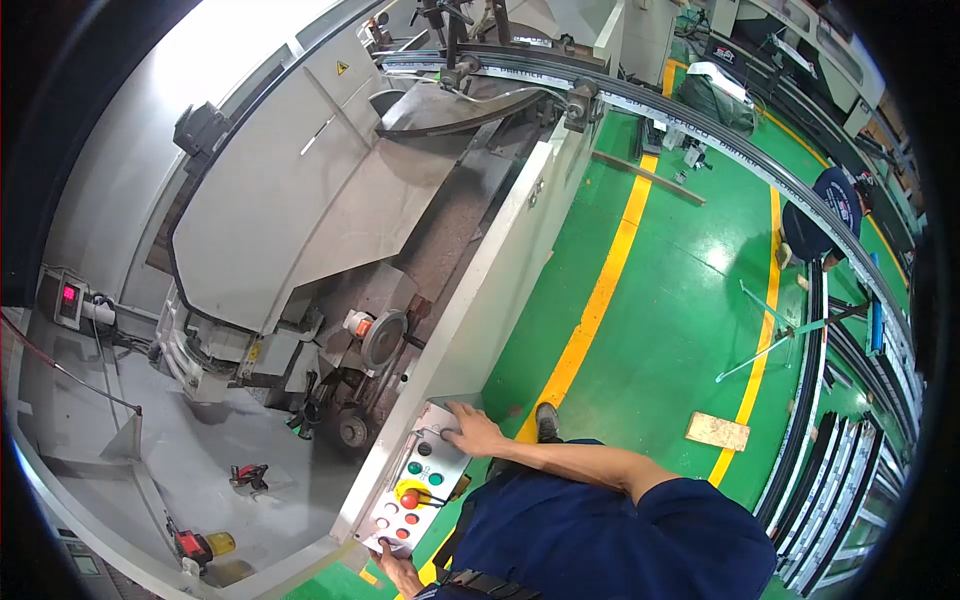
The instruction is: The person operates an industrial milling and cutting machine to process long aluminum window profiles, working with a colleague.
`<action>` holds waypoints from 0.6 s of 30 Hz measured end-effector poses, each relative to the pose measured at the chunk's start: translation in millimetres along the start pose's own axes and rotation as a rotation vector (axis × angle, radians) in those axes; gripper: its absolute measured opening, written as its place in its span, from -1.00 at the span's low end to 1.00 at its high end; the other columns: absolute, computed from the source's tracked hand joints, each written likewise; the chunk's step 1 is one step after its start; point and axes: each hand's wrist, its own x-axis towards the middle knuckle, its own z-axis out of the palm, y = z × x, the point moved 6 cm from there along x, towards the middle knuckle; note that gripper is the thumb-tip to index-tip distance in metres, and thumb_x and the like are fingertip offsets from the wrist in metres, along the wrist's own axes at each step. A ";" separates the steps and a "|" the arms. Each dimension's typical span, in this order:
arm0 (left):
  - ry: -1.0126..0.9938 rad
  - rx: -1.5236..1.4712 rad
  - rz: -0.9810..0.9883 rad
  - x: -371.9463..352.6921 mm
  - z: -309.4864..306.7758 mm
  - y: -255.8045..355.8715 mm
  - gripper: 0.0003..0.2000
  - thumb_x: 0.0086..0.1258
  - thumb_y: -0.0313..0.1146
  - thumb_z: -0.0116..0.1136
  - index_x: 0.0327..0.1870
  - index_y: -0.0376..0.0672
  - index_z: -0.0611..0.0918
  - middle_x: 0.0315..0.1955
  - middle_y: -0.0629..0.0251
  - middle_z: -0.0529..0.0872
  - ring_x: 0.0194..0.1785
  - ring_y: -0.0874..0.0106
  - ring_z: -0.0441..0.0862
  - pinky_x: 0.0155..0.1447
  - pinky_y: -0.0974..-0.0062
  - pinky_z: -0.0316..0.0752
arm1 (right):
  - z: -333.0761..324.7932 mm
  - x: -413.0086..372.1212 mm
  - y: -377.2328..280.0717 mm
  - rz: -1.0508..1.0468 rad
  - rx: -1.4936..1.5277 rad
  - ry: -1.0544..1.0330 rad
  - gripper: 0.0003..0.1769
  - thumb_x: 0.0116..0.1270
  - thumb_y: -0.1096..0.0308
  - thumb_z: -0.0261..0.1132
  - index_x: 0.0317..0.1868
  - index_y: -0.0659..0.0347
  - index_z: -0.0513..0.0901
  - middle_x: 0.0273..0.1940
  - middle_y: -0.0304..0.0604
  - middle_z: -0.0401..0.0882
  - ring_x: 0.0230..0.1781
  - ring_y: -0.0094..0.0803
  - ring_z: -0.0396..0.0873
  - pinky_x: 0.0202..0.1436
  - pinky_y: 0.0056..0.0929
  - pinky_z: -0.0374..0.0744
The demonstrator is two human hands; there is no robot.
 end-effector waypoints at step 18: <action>0.022 -0.046 0.092 17.2 -22.1 -16.8 -0.43 0.44 -0.43 0.35 0.45 -0.05 0.42 0.18 0.22 0.67 0.16 0.30 0.62 0.25 0.18 0.55 | 5.1 -4.3 -0.3 0.001 0.016 0.003 -0.12 0.36 0.01 0.31 0.56 0.24 0.23 0.46 0.25 0.33 0.42 0.27 0.37 0.49 0.08 0.39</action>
